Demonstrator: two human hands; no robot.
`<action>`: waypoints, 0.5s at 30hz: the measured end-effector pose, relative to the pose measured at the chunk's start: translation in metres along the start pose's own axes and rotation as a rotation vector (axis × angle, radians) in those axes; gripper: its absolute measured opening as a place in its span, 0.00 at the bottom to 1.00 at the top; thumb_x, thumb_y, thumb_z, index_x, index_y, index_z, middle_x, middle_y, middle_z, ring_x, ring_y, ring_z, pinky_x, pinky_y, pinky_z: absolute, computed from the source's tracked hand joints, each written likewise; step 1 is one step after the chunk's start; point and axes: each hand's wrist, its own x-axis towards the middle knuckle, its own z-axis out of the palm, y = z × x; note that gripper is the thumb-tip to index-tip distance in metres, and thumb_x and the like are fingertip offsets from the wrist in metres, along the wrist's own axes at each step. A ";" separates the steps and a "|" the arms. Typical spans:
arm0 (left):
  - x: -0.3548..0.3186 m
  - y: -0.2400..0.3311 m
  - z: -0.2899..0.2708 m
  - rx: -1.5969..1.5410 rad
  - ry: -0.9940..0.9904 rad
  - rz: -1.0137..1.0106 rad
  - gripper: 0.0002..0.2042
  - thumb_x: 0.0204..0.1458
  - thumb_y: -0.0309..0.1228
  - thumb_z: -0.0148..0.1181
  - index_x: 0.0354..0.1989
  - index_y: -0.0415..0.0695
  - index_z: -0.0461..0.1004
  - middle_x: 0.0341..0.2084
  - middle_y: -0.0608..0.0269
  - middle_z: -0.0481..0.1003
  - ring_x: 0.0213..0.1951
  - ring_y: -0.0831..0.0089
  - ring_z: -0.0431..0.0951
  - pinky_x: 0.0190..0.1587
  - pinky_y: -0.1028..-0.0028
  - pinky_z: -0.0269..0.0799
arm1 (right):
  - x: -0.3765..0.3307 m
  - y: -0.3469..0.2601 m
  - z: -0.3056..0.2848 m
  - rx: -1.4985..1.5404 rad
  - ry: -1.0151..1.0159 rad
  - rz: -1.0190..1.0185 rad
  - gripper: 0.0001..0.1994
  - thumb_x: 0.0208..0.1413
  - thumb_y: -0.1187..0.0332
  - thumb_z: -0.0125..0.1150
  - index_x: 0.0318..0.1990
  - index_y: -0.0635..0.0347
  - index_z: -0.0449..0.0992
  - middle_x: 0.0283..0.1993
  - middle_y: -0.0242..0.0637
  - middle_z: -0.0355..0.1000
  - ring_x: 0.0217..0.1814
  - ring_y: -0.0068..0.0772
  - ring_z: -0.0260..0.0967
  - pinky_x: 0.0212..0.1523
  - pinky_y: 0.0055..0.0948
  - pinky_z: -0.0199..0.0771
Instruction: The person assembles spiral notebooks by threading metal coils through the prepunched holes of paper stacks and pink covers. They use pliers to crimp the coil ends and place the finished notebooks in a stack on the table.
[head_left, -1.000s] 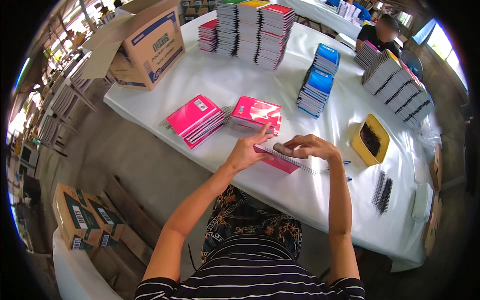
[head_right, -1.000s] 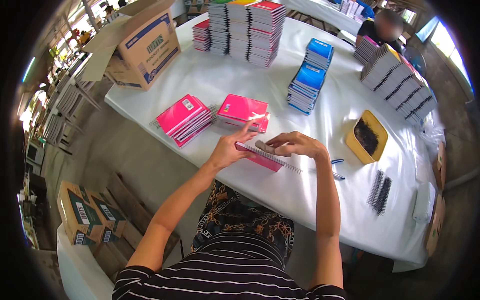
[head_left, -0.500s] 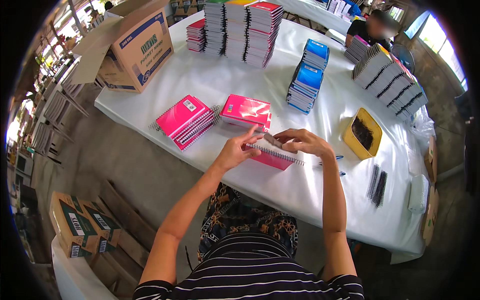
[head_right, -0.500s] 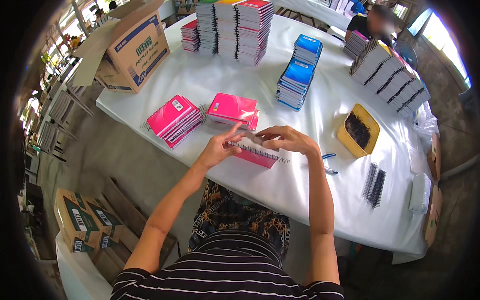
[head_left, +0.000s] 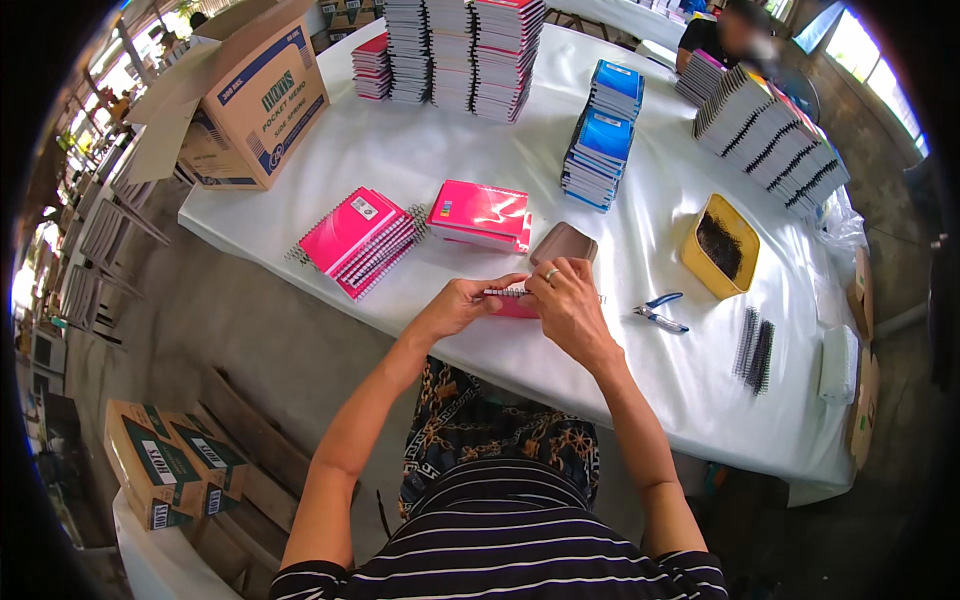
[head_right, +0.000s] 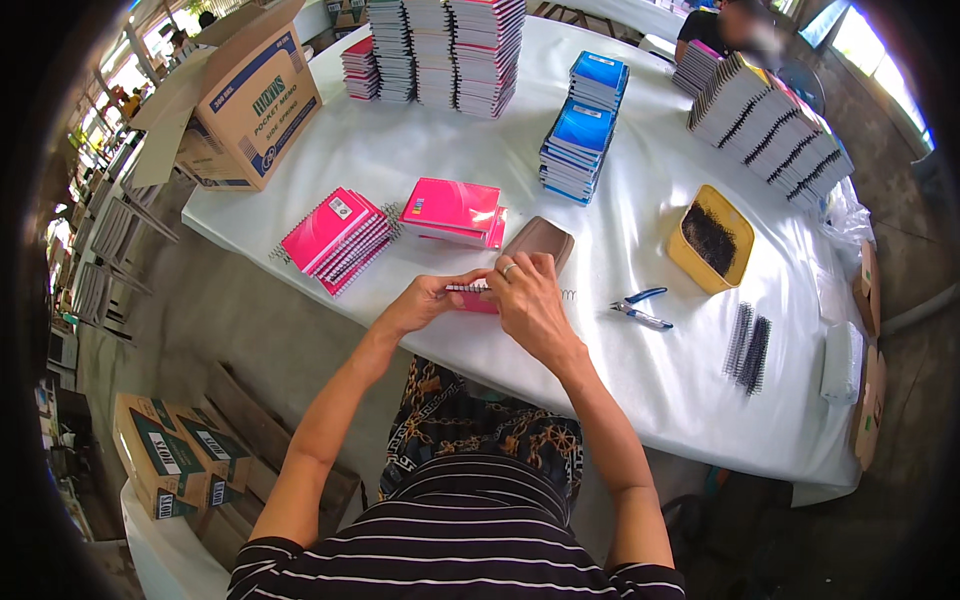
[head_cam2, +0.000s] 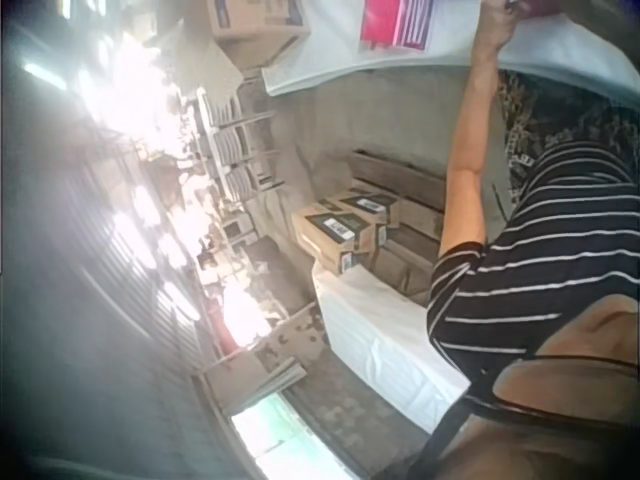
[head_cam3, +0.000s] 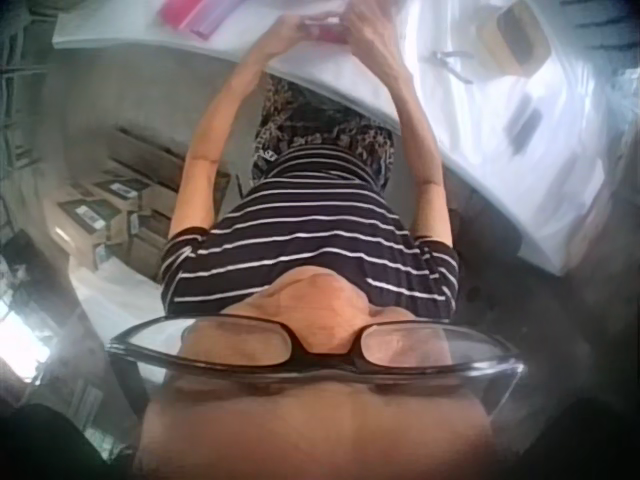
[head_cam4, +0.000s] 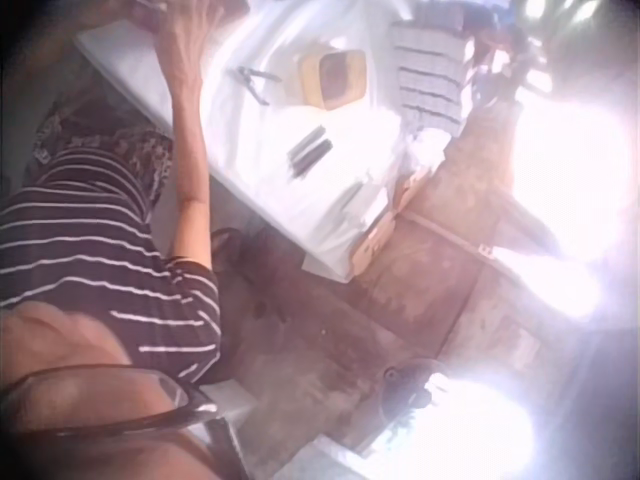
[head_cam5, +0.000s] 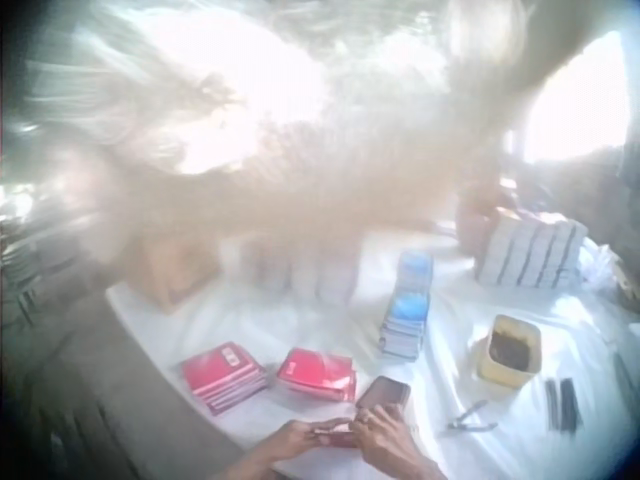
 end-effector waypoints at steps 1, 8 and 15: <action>0.000 0.001 0.000 -0.012 -0.008 0.004 0.25 0.58 0.39 0.60 0.62 0.44 0.67 0.48 0.77 0.75 0.36 0.88 0.64 0.45 0.84 0.64 | 0.000 0.001 0.000 -0.008 -0.021 -0.025 0.06 0.47 0.75 0.63 0.34 0.59 0.75 0.39 0.36 0.69 0.46 0.37 0.66 0.54 0.39 0.59; -0.006 0.027 0.006 0.138 0.087 0.032 0.27 0.57 0.42 0.59 0.63 0.42 0.66 0.57 0.64 0.72 0.56 0.76 0.71 0.58 0.75 0.65 | -0.040 0.046 -0.037 -0.065 0.048 0.233 0.13 0.51 0.75 0.61 0.45 0.57 0.75 0.52 0.39 0.71 0.57 0.42 0.65 0.60 0.42 0.58; -0.008 0.038 0.041 0.979 0.518 0.437 0.25 0.52 0.38 0.63 0.60 0.48 0.69 0.52 0.63 0.76 0.49 0.62 0.78 0.39 0.70 0.79 | -0.144 0.096 -0.038 -0.465 -0.038 0.406 0.23 0.54 0.70 0.62 0.58 0.54 0.69 0.53 0.46 0.66 0.55 0.47 0.64 0.64 0.46 0.56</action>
